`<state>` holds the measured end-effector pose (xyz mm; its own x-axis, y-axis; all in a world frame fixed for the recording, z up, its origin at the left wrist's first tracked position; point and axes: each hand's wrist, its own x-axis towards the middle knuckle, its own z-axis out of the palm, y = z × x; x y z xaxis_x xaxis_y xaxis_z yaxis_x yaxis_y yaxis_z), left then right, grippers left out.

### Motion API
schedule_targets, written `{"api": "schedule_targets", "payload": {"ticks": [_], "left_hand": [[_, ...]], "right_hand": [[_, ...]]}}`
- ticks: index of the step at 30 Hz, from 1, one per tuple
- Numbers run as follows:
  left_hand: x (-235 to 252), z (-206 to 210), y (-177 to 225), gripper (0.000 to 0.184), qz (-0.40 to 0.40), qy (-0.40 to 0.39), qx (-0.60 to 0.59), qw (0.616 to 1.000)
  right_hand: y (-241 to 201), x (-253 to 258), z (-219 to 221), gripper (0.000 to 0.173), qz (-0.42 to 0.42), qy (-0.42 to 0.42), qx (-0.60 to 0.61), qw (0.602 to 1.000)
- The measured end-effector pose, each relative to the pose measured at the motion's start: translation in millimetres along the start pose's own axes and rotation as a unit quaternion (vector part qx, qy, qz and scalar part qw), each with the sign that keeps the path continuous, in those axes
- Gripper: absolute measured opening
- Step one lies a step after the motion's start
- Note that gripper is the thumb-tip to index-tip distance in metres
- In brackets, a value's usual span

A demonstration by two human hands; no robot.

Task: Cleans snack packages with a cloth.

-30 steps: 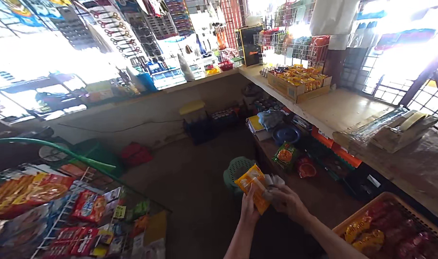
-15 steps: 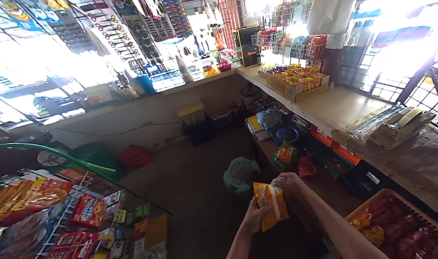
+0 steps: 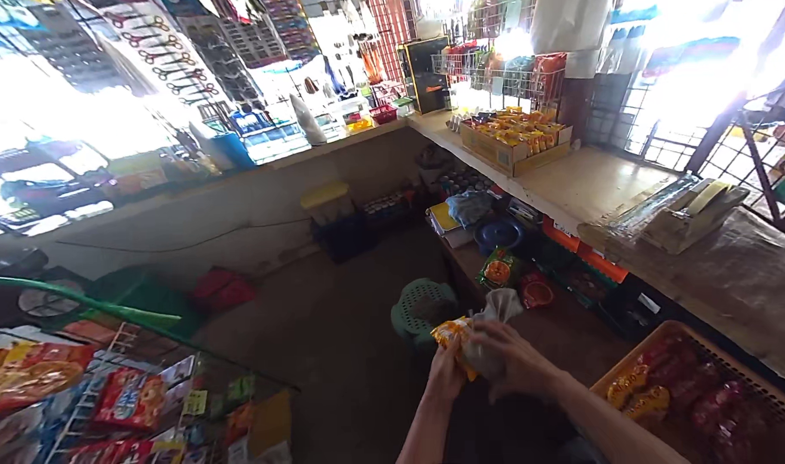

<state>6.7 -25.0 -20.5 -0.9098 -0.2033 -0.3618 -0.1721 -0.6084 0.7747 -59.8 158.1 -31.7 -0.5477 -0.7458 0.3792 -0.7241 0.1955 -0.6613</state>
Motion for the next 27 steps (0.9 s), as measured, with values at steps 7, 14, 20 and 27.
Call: {"api": "schedule_targets", "payload": {"ticks": [7,14,20,27], "left_hand": [[-12.1,6.8,28.7,0.046,0.065,-0.042,0.148,0.986],[-10.3,54.8,-33.9,0.047,0.107,-0.031,0.140,0.984],[11.9,63.6,-32.2,0.039,0.145,0.035,0.074,0.986],[11.3,53.3,-52.6,0.043,-0.004,-0.123,0.113,0.986]], "right_hand": [[-6.7,-4.3,-0.6,0.051,0.133,0.314,0.298,0.891],[-25.5,-11.6,13.9,0.029,0.276,0.344,0.597,0.670],[-8.3,-56.7,3.5,0.032,0.368,0.404,0.452,0.705],[-13.9,-54.4,-24.4,0.065,0.130,0.217,0.005,0.967]]}}
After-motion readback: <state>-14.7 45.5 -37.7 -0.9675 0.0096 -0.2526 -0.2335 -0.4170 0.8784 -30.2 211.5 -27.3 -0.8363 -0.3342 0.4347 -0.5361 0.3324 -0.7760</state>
